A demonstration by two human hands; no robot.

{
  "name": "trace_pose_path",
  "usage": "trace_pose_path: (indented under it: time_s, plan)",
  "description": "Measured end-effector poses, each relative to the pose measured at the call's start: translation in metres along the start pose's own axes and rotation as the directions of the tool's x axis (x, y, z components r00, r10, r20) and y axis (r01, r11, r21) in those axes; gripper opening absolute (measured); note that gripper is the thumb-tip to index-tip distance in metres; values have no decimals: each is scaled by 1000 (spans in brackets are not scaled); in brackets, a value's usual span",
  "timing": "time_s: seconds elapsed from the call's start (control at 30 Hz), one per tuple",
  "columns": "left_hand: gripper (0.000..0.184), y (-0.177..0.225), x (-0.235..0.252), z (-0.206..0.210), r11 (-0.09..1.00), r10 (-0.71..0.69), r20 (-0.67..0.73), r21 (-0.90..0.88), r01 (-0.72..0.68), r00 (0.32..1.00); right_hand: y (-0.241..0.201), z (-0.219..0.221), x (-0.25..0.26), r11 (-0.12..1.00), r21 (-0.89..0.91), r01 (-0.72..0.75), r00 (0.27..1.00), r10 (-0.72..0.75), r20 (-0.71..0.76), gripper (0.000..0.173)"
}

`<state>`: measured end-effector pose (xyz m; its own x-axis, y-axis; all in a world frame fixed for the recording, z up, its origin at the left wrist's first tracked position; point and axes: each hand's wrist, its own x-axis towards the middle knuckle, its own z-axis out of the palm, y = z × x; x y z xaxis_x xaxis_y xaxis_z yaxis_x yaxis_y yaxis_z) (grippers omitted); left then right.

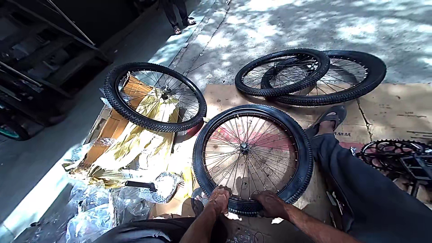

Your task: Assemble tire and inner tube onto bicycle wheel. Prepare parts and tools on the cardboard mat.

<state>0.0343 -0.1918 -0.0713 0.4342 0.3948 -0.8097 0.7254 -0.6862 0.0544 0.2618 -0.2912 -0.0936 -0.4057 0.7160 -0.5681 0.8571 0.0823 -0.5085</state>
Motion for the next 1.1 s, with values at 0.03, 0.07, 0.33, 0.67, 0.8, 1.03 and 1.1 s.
trace_pose_path:
  time_s: [0.03,0.07,0.33,0.67,0.8,1.03,1.1]
  plan:
    - [58,2,0,-4,1000,-29,25,1,29,999,2,-3,1,999,38,4,1000,-4,-1,54]
    - [54,2,1,-5,999,-50,24,2,50,998,6,-7,0,996,88,15,1000,-15,-11,58]
    - [100,18,13,2,967,163,-170,-166,-191,972,48,-38,-39,947,-275,-167,979,194,70,73]
    - [101,52,32,17,979,97,-126,-168,-118,987,32,-14,-36,996,82,-45,995,52,-90,68]
    - [115,47,40,32,986,104,-145,-116,-121,984,22,-13,-31,1000,8,-31,970,32,-242,122]
    - [103,66,30,25,906,168,-327,-321,-276,930,72,24,-34,958,-192,-214,973,227,47,96]
    - [94,59,25,13,880,3,-501,-410,-240,866,68,14,-35,956,-152,-250,959,266,97,88]
